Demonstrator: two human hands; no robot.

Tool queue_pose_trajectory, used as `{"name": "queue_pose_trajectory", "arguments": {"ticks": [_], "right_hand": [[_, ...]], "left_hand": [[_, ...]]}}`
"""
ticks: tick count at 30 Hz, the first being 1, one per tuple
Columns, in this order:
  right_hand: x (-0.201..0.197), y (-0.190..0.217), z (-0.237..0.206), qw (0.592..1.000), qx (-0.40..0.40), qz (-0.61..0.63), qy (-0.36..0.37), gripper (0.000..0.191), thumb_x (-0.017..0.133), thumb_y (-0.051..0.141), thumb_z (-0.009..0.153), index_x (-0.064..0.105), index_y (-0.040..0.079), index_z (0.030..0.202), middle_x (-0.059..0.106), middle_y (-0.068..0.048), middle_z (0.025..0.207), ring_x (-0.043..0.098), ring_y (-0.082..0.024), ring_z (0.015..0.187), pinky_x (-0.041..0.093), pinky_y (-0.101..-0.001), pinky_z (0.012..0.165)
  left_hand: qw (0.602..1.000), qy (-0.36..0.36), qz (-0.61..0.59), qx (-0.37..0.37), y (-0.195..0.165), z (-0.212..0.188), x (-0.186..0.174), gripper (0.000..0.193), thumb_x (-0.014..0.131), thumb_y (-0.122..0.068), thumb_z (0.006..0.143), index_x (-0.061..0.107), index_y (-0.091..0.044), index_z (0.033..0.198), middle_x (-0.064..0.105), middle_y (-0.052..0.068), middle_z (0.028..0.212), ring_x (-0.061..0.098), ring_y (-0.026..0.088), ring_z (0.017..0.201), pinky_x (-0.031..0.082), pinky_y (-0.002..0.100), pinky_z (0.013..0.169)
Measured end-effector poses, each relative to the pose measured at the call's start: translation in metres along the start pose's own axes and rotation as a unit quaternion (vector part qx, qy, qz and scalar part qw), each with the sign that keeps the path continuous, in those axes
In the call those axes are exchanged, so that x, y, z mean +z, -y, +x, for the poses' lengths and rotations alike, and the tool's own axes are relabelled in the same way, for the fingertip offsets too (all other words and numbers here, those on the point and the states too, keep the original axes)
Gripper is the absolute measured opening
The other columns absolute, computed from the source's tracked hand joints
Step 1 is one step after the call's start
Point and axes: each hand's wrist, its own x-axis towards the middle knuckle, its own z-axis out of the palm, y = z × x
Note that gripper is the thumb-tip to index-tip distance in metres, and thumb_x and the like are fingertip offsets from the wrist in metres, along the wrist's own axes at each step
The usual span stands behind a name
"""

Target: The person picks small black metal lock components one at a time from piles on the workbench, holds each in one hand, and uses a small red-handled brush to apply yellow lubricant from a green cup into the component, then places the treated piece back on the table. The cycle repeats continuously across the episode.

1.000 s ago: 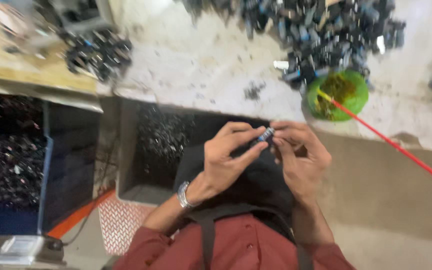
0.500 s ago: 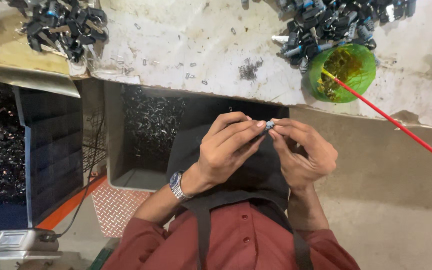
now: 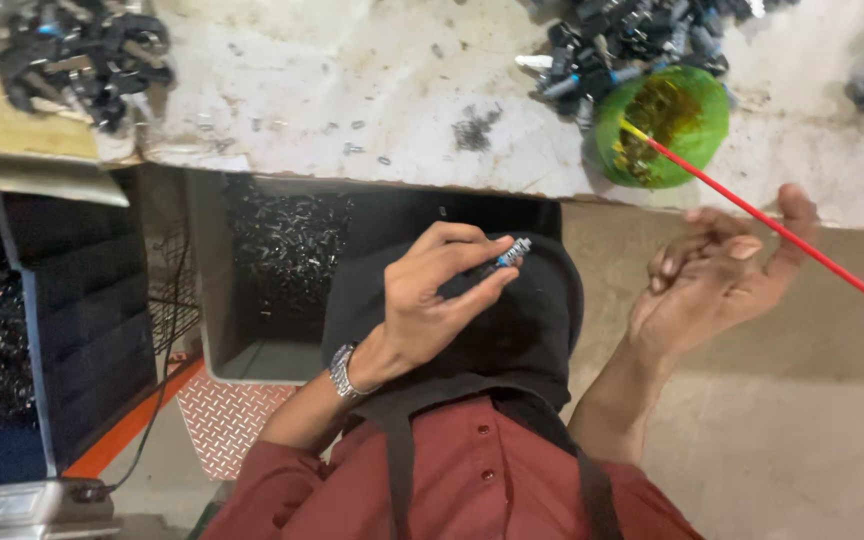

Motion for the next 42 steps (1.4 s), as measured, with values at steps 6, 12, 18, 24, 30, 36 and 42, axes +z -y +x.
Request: {"name": "queue_pose_trajectory", "arguments": {"ticks": [6, 12, 18, 24, 30, 36, 42], "right_hand": [[-0.023, 0.017, 0.015, 0.991, -0.096, -0.038, -0.079, 0.037, 0.061, 0.03, 0.113, 0.062, -0.007, 0.113, 0.068, -0.022, 0.085, 0.047, -0.019, 0.047, 0.034, -0.0281, 0.04], [-0.029, 0.015, -0.012, 0.992, 0.078, 0.08, -0.05, 0.033, 0.055, 0.028, 0.113, 0.062, -0.004, 0.108, 0.066, -0.017, 0.085, 0.041, -0.017, 0.044, 0.03, -0.0261, 0.04], [-0.027, 0.005, -0.027, 0.982, 0.123, 0.145, -0.02, 0.028, 0.052, 0.027, 0.113, 0.061, 0.001, 0.109, 0.065, -0.015, 0.082, 0.039, -0.016, 0.043, 0.029, -0.0256, 0.039], [-0.02, 0.009, -0.02, 0.998, 0.049, 0.038, -0.007, 0.028, 0.054, 0.027, 0.112, 0.061, 0.0, 0.111, 0.064, -0.017, 0.08, 0.041, -0.018, 0.043, 0.029, -0.0274, 0.04], [-0.016, 0.011, -0.021, 0.996, 0.071, 0.046, -0.019, 0.027, 0.055, 0.027, 0.111, 0.061, 0.001, 0.106, 0.063, -0.014, 0.085, 0.048, -0.015, 0.048, 0.032, -0.0245, 0.037], [-0.01, 0.022, 0.01, 0.986, 0.026, 0.033, -0.163, 0.038, 0.053, 0.029, 0.113, 0.065, -0.006, 0.105, 0.067, -0.016, 0.091, 0.044, -0.014, 0.051, 0.033, -0.0229, 0.041], [0.006, 0.021, 0.019, 0.984, -0.071, -0.142, 0.079, 0.036, 0.057, 0.029, 0.121, 0.06, -0.007, 0.121, 0.064, -0.013, 0.079, 0.05, -0.012, 0.049, 0.036, -0.024, 0.047]], "left_hand": [[0.999, 0.003, 0.027, 0.045, -0.008, 0.014, 0.001, 0.033, 0.087, 0.0, 0.086, 0.073, 0.001, 0.115, 0.073, 0.01, 0.102, 0.07, 0.021, 0.097, 0.06, 0.03, 0.083], [0.996, -0.046, 0.065, 0.048, -0.003, 0.022, -0.003, 0.033, 0.089, -0.002, 0.085, 0.074, -0.002, 0.114, 0.073, 0.008, 0.1, 0.069, 0.02, 0.097, 0.059, 0.03, 0.082], [0.994, -0.037, 0.074, 0.068, -0.001, 0.024, -0.001, 0.034, 0.09, -0.003, 0.086, 0.073, -0.002, 0.115, 0.074, 0.006, 0.101, 0.068, 0.02, 0.098, 0.059, 0.031, 0.084], [0.995, -0.039, 0.071, 0.059, 0.001, 0.021, -0.002, 0.033, 0.089, -0.003, 0.086, 0.074, -0.002, 0.115, 0.074, 0.006, 0.1, 0.068, 0.019, 0.097, 0.059, 0.03, 0.083], [0.996, -0.042, 0.059, 0.056, 0.0, 0.021, -0.001, 0.033, 0.089, -0.003, 0.086, 0.074, -0.002, 0.115, 0.074, 0.006, 0.1, 0.068, 0.019, 0.096, 0.059, 0.029, 0.081], [0.972, -0.115, 0.201, 0.031, -0.008, 0.01, -0.039, 0.028, 0.082, 0.0, 0.085, 0.074, -0.004, 0.111, 0.074, 0.005, 0.108, 0.065, 0.025, 0.109, 0.054, 0.037, 0.097], [0.921, -0.117, 0.369, 0.031, -0.017, 0.015, -0.058, 0.032, 0.074, -0.003, 0.08, 0.077, -0.019, 0.107, 0.066, 0.001, 0.126, 0.051, 0.029, 0.13, 0.03, 0.048, 0.112]]}}
